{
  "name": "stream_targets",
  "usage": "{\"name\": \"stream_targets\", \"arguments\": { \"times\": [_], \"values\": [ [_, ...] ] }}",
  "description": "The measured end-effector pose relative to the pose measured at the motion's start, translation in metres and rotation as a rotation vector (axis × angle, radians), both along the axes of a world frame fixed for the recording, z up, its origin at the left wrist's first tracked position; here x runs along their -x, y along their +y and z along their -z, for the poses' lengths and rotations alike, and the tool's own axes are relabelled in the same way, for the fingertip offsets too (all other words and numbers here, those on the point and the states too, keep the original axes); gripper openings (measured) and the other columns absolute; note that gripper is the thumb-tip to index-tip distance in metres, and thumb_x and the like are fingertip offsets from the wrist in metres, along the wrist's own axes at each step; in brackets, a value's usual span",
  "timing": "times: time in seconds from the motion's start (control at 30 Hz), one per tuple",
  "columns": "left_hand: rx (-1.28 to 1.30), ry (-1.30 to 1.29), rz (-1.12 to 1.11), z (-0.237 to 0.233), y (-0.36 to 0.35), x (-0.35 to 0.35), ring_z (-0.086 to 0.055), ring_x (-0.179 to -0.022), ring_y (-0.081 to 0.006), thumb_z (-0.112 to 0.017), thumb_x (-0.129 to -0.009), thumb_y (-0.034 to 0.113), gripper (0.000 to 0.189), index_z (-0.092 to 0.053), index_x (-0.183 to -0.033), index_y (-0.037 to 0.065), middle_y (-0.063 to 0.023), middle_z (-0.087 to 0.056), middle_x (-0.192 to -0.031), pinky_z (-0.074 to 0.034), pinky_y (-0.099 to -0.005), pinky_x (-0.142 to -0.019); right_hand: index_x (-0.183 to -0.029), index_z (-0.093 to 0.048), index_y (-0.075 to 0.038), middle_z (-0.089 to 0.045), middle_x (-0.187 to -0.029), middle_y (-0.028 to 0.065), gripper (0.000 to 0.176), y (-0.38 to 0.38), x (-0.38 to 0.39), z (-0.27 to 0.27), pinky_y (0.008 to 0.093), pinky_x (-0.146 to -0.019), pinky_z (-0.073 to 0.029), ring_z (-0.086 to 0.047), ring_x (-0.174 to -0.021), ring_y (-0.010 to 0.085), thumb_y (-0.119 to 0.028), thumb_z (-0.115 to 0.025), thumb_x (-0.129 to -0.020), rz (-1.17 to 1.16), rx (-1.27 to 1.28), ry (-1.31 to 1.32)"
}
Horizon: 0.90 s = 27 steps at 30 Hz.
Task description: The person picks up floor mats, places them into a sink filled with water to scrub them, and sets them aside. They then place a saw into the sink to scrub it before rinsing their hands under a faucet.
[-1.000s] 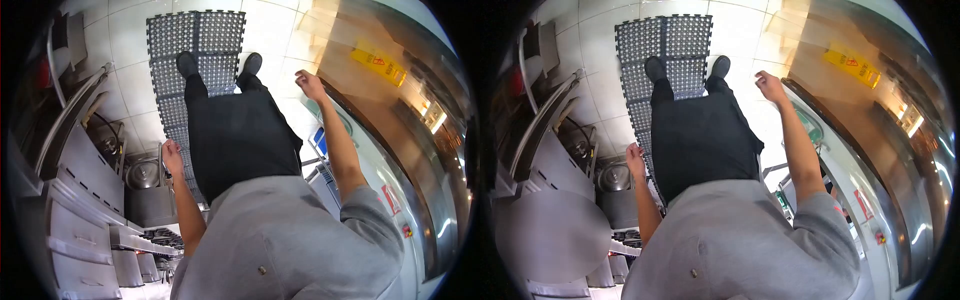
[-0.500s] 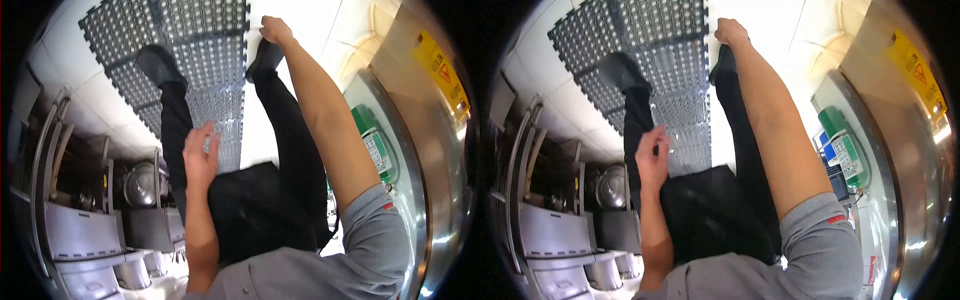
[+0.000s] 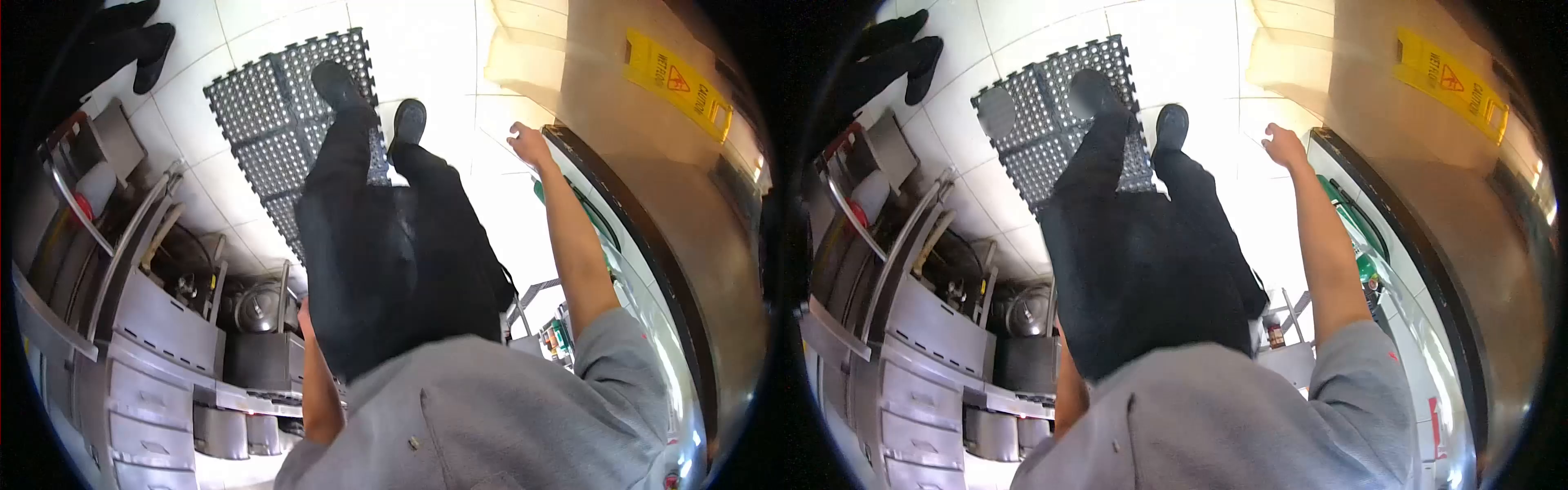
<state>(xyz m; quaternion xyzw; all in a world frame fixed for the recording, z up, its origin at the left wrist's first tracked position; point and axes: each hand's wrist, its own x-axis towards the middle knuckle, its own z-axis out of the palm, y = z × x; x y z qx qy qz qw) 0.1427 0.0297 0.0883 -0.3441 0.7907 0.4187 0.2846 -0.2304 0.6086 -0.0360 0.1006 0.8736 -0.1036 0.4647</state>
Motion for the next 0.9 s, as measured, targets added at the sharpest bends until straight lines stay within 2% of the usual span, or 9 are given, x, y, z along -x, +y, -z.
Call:
{"name": "stream_targets", "arguments": {
  "times": [0.1, 0.13, 0.2, 0.3, 0.57, 0.63, 0.73, 0.83, 0.9],
  "values": [
    [-0.085, -0.383, -0.624, -0.006, -0.036, -0.003, -0.05, -0.108, -0.0213, -0.043, -0.091, 0.021, 0.038, -0.05, -0.122, -0.001, -0.0142, -0.056, -0.116, -0.037, -0.0331, -0.095, -0.108, -0.054, -0.007, -0.064, -0.09, 0.0191, 0.037, 0.013, 0.043, -0.016, 0.0372, -0.078, -0.047, -0.061, -0.087, 0.0318, -0.024, -0.063, -0.077, 0.105, 0.086, 0.0],
    [-0.37, -0.158, -0.732, 0.001, -0.014, 0.036, -0.058, -0.073, -0.0121, -0.04, -0.094, 0.021, 0.029, -0.061, -0.096, 0.001, -0.0026, -0.062, -0.08, -0.047, -0.0272, -0.069, -0.109, -0.054, -0.006, -0.064, -0.089, 0.0182, 0.037, 0.025, 0.069, -0.027, 0.0359, -0.077, -0.047, -0.062, -0.085, 0.0306, -0.024, -0.063, -0.077, 0.227, 0.118, 0.164],
    [-0.118, -0.146, -0.446, -0.071, 0.007, 0.144, -0.057, -0.072, -0.0113, -0.043, -0.093, 0.02, 0.026, -0.06, -0.095, 0.002, -0.003, -0.061, -0.077, -0.047, -0.0272, -0.068, -0.109, -0.054, -0.006, -0.064, -0.086, 0.0161, 0.038, 0.017, 0.059, -0.058, 0.034, -0.075, -0.047, -0.062, -0.082, 0.0282, -0.025, -0.063, -0.078, 0.43, 0.199, 0.253],
    [0.209, -0.148, 0.061, -0.074, 0.005, 0.195, -0.056, -0.07, -0.0103, -0.051, -0.091, 0.024, 0.023, -0.058, -0.097, 0.002, -0.0052, -0.06, -0.076, -0.048, -0.0256, -0.065, -0.109, -0.054, -0.007, -0.064, -0.086, 0.0154, 0.037, 0.012, 0.037, -0.08, 0.0335, -0.075, -0.047, -0.061, -0.081, 0.0273, -0.025, -0.063, -0.078, 0.456, 0.268, 0.216],
    [-0.024, -0.188, -0.059, -0.072, 0.013, 0.142, -0.055, -0.069, -0.0111, -0.048, -0.092, 0.027, 0.027, -0.057, -0.1, 0.002, -0.0052, -0.059, -0.077, -0.047, -0.0258, -0.064, -0.107, -0.056, -0.008, -0.064, -0.085, 0.0148, 0.036, 0.01, -0.096, -0.061, 0.0329, -0.075, -0.048, -0.062, -0.083, 0.0266, -0.025, -0.063, -0.077, 0.442, 0.19, -0.105],
    [-0.037, -0.203, -0.195, -0.084, 0.005, 0.142, -0.055, -0.069, -0.0112, -0.048, -0.092, 0.027, 0.028, -0.057, -0.1, 0.002, -0.005, -0.059, -0.076, -0.046, -0.0255, -0.064, -0.107, -0.056, -0.007, -0.064, -0.088, 0.0156, 0.036, 0.015, -0.103, -0.036, 0.0331, -0.077, -0.047, -0.062, -0.085, 0.0276, -0.026, -0.063, -0.077, 0.319, 0.279, -0.283],
    [-0.224, -0.154, -0.609, -0.103, 0.019, 0.185, -0.054, -0.068, -0.0113, -0.048, -0.092, 0.027, 0.028, -0.057, -0.1, 0.002, -0.0047, -0.058, -0.075, -0.046, -0.0249, -0.064, -0.108, -0.056, -0.006, -0.064, -0.088, 0.0156, 0.037, 0.004, -0.086, -0.06, 0.0329, -0.077, -0.047, -0.062, -0.086, 0.0278, -0.026, -0.063, -0.077, 0.642, 0.334, -0.064],
    [0.217, -0.302, -0.052, -0.136, 0.041, 0.244, -0.054, -0.067, -0.0114, -0.047, -0.093, 0.028, 0.029, -0.057, -0.099, 0.002, -0.0047, -0.057, -0.074, -0.045, -0.024, -0.063, -0.106, -0.056, -0.005, -0.064, -0.087, 0.0164, 0.035, -0.009, -0.052, -0.057, 0.0338, -0.077, -0.047, -0.062, -0.086, 0.0285, -0.025, -0.063, -0.077, 0.713, 0.372, 0.051],
    [0.208, -0.311, -0.037, -0.124, 0.031, 0.246, -0.054, -0.068, -0.0114, -0.05, -0.092, 0.028, 0.029, -0.057, -0.099, 0.001, -0.0046, -0.057, -0.075, -0.045, -0.0241, -0.064, -0.102, -0.057, -0.004, -0.064, -0.086, 0.0177, 0.033, -0.028, -0.035, -0.031, 0.0346, -0.076, -0.047, -0.062, -0.085, 0.0298, -0.025, -0.063, -0.077, 0.643, 0.422, 0.146]
  ]
}}
